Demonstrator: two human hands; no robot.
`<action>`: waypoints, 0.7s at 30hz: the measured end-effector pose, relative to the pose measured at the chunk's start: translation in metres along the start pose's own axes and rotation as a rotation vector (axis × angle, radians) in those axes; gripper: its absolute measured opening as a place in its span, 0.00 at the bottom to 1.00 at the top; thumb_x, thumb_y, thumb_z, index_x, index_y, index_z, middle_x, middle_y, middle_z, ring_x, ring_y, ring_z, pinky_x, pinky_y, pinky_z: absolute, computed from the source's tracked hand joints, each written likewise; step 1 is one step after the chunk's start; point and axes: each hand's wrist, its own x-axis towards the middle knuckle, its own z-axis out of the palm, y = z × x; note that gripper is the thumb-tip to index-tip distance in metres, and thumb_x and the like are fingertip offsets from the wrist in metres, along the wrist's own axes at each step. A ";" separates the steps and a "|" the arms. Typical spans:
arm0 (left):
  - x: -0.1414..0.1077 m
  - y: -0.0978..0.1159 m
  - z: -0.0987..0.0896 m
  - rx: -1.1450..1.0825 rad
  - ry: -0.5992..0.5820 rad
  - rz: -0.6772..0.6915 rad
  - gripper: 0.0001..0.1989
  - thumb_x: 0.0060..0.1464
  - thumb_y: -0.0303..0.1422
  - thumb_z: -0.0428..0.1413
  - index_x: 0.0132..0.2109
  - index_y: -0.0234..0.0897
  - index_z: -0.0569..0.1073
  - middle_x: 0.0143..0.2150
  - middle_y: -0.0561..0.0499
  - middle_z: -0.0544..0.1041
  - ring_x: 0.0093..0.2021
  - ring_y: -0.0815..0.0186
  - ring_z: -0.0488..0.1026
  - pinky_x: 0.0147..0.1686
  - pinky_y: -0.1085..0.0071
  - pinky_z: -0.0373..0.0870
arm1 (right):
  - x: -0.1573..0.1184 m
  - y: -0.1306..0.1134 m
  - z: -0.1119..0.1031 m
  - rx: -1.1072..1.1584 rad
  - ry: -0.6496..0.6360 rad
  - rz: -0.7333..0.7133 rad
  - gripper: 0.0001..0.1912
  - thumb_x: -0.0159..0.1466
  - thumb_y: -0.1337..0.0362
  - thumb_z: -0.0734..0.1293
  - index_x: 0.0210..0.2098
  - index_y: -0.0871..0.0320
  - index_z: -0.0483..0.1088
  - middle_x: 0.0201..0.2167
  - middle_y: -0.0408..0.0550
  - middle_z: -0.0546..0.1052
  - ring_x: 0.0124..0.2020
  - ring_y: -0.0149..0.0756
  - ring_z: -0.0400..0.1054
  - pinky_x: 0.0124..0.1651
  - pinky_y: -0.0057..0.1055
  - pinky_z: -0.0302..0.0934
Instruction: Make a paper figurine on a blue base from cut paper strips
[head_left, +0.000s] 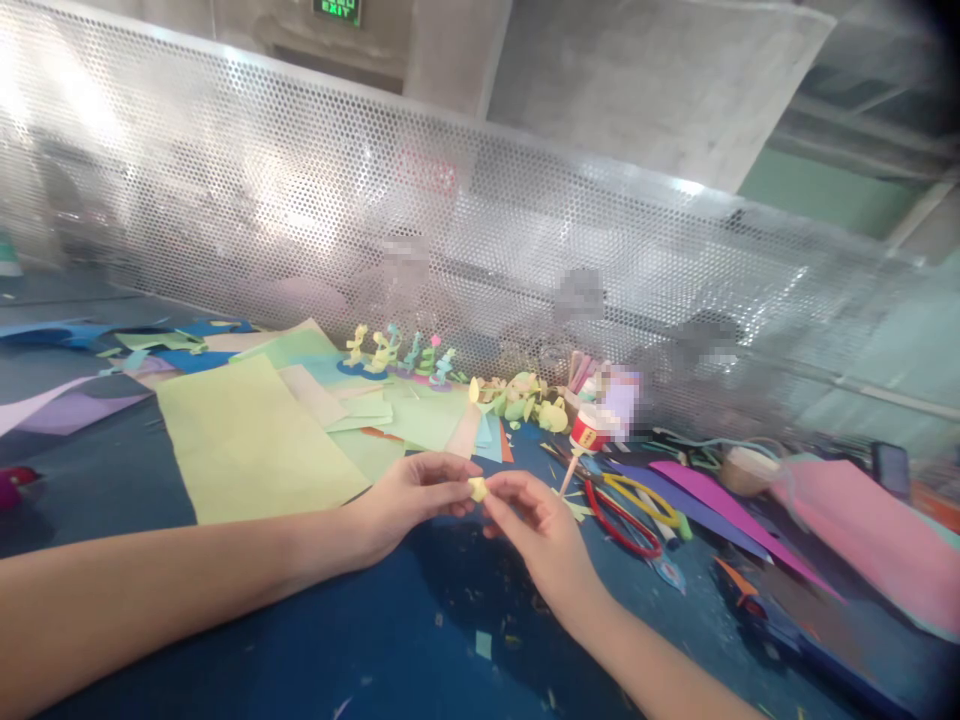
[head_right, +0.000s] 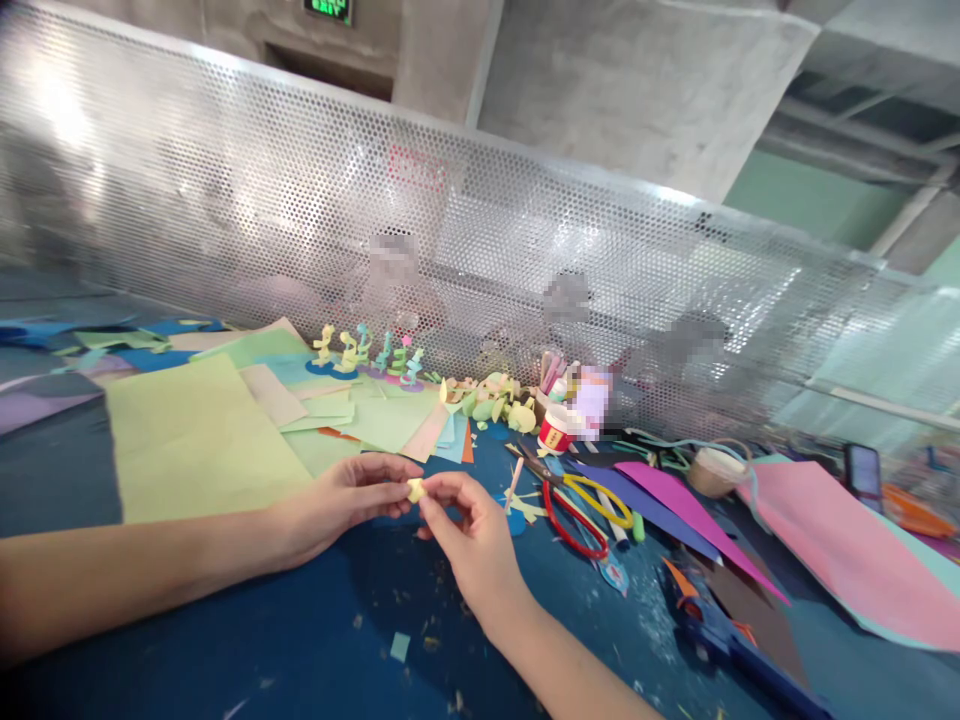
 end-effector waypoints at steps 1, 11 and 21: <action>0.000 0.000 0.000 -0.002 0.000 0.001 0.14 0.44 0.34 0.61 0.40 0.35 0.74 0.34 0.51 0.74 0.31 0.71 0.69 0.38 0.71 0.66 | 0.000 0.000 0.000 0.002 -0.007 0.002 0.07 0.58 0.61 0.65 0.36 0.55 0.69 0.32 0.43 0.72 0.35 0.34 0.68 0.33 0.29 0.68; -0.001 0.001 0.001 0.110 -0.023 0.027 0.13 0.46 0.37 0.59 0.38 0.35 0.77 0.30 0.49 0.76 0.30 0.68 0.68 0.35 0.73 0.65 | 0.001 -0.001 0.001 -0.027 -0.008 0.001 0.07 0.58 0.60 0.65 0.34 0.55 0.67 0.31 0.44 0.71 0.34 0.35 0.68 0.32 0.29 0.68; 0.000 0.001 0.002 0.161 -0.044 0.040 0.13 0.50 0.40 0.55 0.32 0.34 0.77 0.28 0.50 0.75 0.28 0.70 0.67 0.31 0.74 0.64 | 0.001 -0.001 -0.001 0.049 0.053 0.055 0.10 0.58 0.56 0.65 0.37 0.54 0.67 0.29 0.44 0.73 0.34 0.37 0.68 0.30 0.31 0.68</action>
